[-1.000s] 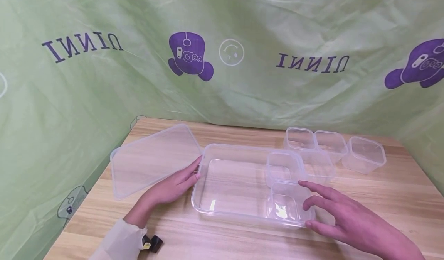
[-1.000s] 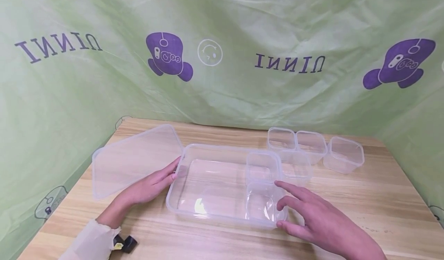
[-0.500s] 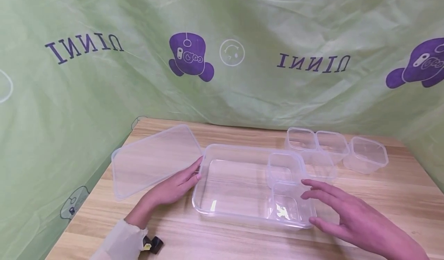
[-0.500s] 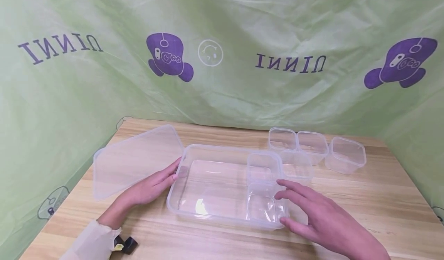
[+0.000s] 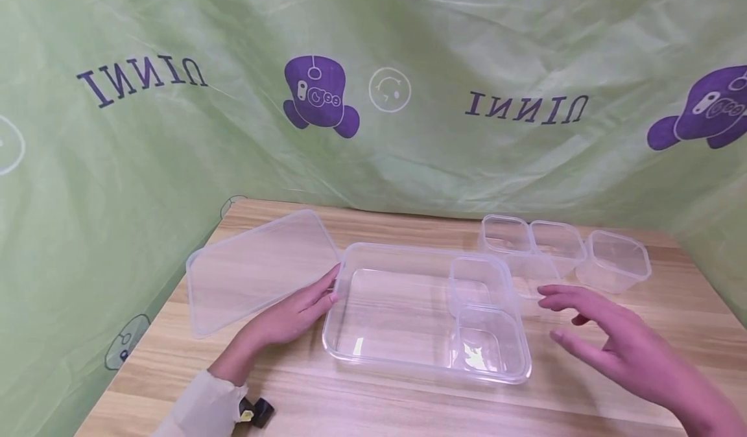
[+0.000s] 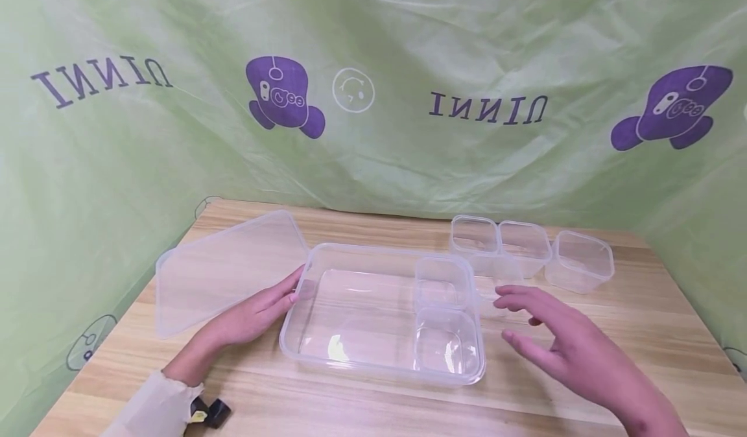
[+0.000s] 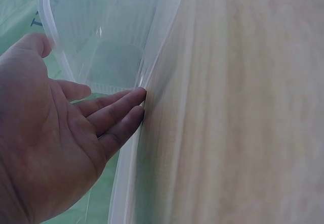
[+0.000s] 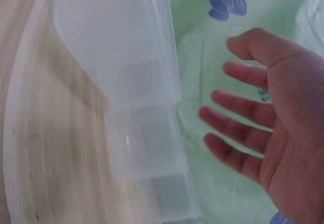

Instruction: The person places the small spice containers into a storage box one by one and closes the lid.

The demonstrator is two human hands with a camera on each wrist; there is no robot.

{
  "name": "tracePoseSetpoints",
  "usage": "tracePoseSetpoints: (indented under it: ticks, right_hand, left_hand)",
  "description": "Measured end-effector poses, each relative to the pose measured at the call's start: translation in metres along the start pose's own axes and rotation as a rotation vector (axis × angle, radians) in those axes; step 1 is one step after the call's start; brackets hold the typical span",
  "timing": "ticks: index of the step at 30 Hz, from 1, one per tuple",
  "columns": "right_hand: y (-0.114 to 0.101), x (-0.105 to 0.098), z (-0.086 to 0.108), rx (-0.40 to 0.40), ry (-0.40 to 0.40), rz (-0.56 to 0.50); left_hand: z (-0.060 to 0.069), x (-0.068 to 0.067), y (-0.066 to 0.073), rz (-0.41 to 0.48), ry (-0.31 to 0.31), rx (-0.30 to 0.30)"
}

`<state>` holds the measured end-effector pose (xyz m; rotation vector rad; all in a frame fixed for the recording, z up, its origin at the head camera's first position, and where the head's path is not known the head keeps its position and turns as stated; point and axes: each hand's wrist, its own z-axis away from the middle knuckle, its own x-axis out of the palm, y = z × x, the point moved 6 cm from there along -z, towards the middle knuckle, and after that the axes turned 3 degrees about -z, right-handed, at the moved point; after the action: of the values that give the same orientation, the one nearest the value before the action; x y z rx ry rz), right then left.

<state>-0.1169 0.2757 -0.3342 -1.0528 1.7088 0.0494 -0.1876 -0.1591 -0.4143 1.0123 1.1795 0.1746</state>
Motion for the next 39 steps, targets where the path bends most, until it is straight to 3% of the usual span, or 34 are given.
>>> tracePoseSetpoints:
  ticks: [4,11,19,28,34,39]
  right_hand:
    - [0.013,-0.010,0.001,-0.005,0.090,-0.045]
    - [0.035,-0.022,0.007,0.076,0.175,0.002]
    - [0.054,-0.032,0.014,0.098,0.269,0.059]
    - [0.082,-0.056,0.027,0.240,0.368,0.135]
    - [0.097,-0.064,0.033,0.293,0.376,0.246]
    - [0.109,-0.067,0.039,0.356,0.356,0.223]
  left_hand:
    - [0.000,0.001,-0.001,-0.002,-0.004,0.008]
    - [-0.001,0.001,-0.003,0.004,-0.002,-0.002]
    - [0.000,0.000,-0.002,-0.010,-0.010,-0.006]
    - [-0.002,-0.001,-0.003,-0.002,-0.005,0.011]
    - [-0.001,-0.001,-0.002,-0.003,-0.012,-0.001]
    - [-0.001,-0.002,0.001,0.004,-0.016,-0.003]
